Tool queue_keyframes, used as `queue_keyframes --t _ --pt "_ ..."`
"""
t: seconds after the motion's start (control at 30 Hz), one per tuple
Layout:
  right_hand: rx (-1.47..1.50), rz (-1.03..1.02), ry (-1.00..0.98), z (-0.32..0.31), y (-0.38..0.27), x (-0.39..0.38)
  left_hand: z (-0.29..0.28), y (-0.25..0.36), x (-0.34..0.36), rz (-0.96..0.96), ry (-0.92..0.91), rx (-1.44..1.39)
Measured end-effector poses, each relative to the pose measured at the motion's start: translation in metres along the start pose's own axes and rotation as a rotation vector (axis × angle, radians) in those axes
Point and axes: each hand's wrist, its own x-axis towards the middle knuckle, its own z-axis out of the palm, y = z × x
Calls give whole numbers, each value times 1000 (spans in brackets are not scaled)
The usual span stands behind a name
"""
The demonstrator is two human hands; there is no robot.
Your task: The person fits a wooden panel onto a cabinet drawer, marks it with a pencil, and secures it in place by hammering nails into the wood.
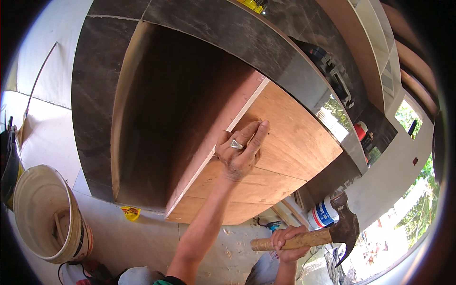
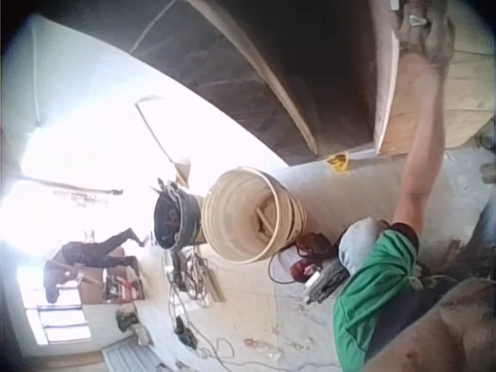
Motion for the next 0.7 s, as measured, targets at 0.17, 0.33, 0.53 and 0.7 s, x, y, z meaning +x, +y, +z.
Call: queue_keyframes --t 0.17,0.33,0.53,0.7 --pt "0 17 5 1 5 -5 -1 1 0 -15 7 9" --pt "-1 30 -10 4 8 -5 -3 3 3 -16 -23 29" --pt "5 57 -39 8 10 -4 -2 3 2 -39 -2 11" --pt "-3 71 -31 9 14 -6 -4 2 -1 -44 -20 15"
